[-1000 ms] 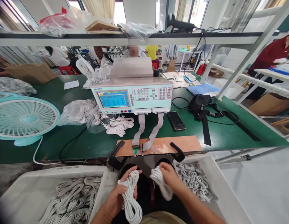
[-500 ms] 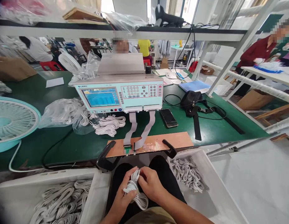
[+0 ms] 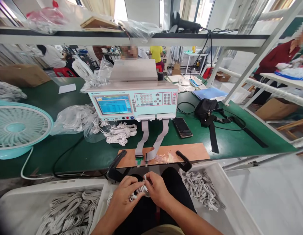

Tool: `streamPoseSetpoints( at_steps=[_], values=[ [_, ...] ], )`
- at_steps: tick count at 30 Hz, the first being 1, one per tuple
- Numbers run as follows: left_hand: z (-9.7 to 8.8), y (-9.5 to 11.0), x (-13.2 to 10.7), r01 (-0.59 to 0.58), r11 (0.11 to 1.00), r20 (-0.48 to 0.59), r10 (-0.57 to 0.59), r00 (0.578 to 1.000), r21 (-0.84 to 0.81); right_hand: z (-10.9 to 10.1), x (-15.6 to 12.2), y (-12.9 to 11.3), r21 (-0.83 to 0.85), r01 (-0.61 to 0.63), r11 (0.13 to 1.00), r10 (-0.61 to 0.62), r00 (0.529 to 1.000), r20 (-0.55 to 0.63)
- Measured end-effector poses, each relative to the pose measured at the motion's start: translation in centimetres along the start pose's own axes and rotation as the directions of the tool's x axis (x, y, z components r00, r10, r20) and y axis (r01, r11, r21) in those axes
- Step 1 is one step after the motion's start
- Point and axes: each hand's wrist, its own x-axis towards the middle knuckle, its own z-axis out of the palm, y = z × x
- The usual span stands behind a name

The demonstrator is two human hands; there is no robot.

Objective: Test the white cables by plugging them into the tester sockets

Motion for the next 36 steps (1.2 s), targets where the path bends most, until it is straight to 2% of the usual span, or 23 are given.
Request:
streamPoseSetpoints(
  at_steps=[3,6,9,12,15,17,19,23,26,29,36],
  values=[
    [0.4,0.3,1.0,-0.044,0.996,-0.007,0.045,0.999,0.075,-0.1,0.6,0.2,-0.035,-0.009,0.999,0.009,1.000,-0.017],
    [1.2,0.2,1.4,-0.044,0.996,-0.016,0.046,0.999,0.077,-0.3,1.0,0.6,-0.123,0.069,0.990,-0.073,0.997,-0.028],
    [1.9,-0.3,1.6,0.068,0.997,-0.016,-0.068,0.998,0.039,-0.3,0.9,0.9,-0.221,0.124,0.967,-0.135,0.990,-0.038],
    [2.4,-1.1,1.8,0.229,0.967,0.056,-0.224,0.973,-0.109,-0.2,0.8,1.0,-0.270,0.148,0.952,-0.166,0.985,-0.047],
    [3.1,-1.9,2.0,0.441,0.816,0.138,-0.422,0.896,-0.373,0.0,0.7,0.7,-0.145,0.113,0.983,-0.123,0.990,-0.062],
    [3.8,-2.4,1.9,0.498,0.679,0.120,-0.523,0.844,-0.540,0.2,1.0,0.4,0.011,0.021,1.000,-0.020,0.996,-0.085],
    [4.5,-2.8,1.8,0.459,0.616,0.044,-0.567,0.823,-0.640,0.5,1.3,0.2,0.165,-0.076,0.983,0.093,0.991,-0.099],
    [5.6,-3.5,1.5,0.384,0.594,-0.055,-0.588,0.807,-0.707,1.0,2.2,0.2,0.371,-0.176,0.912,0.215,0.975,-0.065],
    [5.8,-3.5,1.6,0.368,0.539,-0.036,-0.597,0.801,-0.758,1.1,2.4,0.3,0.477,-0.224,0.850,0.268,0.963,-0.026],
    [5.6,-3.2,1.8,0.369,0.517,0.004,-0.577,0.816,-0.772,1.1,2.4,0.6,0.518,-0.262,0.814,0.302,0.953,0.008],
    [5.2,-3.2,2.0,0.401,0.617,0.055,-0.502,0.863,-0.677,0.7,2.4,0.6,0.526,-0.319,0.788,0.348,0.936,0.047]
  ],
)
